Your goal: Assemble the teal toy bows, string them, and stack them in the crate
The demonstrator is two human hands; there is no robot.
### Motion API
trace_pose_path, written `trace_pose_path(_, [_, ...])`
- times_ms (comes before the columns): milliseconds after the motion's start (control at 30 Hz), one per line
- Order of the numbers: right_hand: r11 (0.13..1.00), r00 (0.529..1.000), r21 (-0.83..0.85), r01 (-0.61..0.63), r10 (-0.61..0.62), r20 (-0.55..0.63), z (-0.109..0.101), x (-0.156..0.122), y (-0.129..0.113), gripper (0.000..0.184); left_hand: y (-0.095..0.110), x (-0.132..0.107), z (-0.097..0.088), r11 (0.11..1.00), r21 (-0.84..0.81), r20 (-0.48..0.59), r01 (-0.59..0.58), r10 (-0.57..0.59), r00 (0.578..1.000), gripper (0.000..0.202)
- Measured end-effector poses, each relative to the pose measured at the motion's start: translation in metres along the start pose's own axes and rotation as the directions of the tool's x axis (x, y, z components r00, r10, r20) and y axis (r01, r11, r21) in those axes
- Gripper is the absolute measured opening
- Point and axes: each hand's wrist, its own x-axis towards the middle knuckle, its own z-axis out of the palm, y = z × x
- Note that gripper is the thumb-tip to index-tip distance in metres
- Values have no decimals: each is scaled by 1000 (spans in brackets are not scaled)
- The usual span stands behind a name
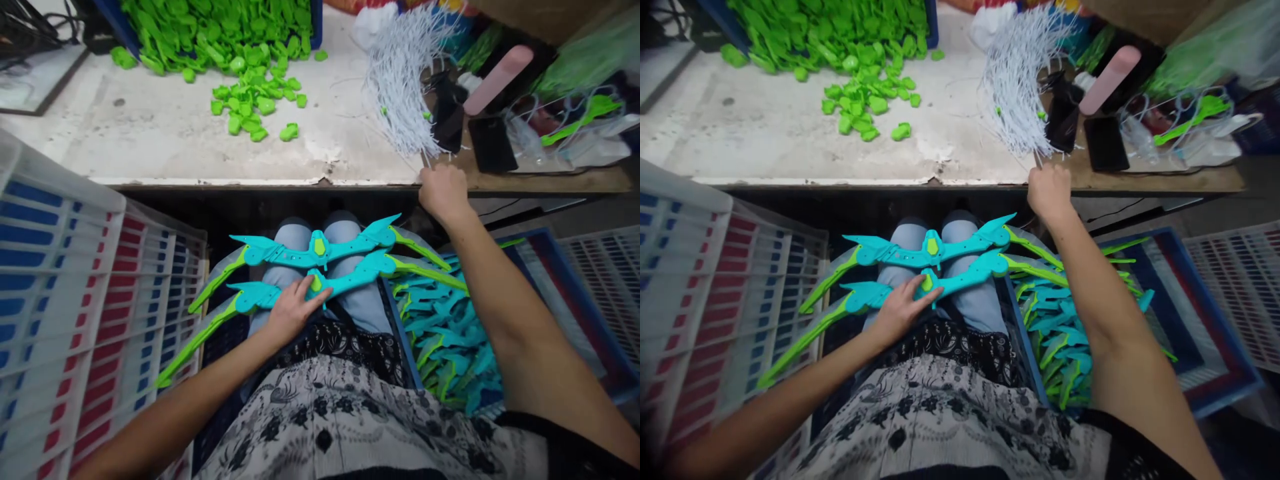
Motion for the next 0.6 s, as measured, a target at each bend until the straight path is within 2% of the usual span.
trace_pose_path(100, [998,994,-57,24,-18,112,0,0,-6,24,0,-11,-1,989,-146,53,-34,42,998,46])
trace_pose_path(167, [998,987,-56,2,7,162,-4,-2,-7,22,1,-15,-7,962,-272,24,29,-24,999,43])
trace_pose_path(233, [1000,984,-10,-29,31,174,-9,-7,-6,18,-1,-9,-13,896,-397,10,200,-214,977,47])
trace_pose_path(267, [998,984,35,-52,45,171,-12,-10,-3,16,-3,-2,-14,831,-461,47,310,-326,944,50])
trace_pose_path(333, [979,981,167,-119,89,173,-16,-19,4,15,-11,17,-14,649,-575,236,497,-451,861,54])
trace_pose_path(400, [920,973,338,-198,141,185,-19,-28,14,18,-19,38,-11,443,-644,478,624,-404,780,54])
trace_pose_path(467, [846,967,472,-246,184,174,-21,-33,26,22,-25,55,-10,284,-662,628,693,-295,720,53])
trace_pose_path(533, [816,968,520,-251,224,116,-21,-32,37,25,-27,62,-9,211,-668,669,714,-251,700,53])
trace_pose_path(600, [837,966,491,-240,257,34,-20,-21,43,26,-26,62,-7,230,-673,654,703,-259,711,56])
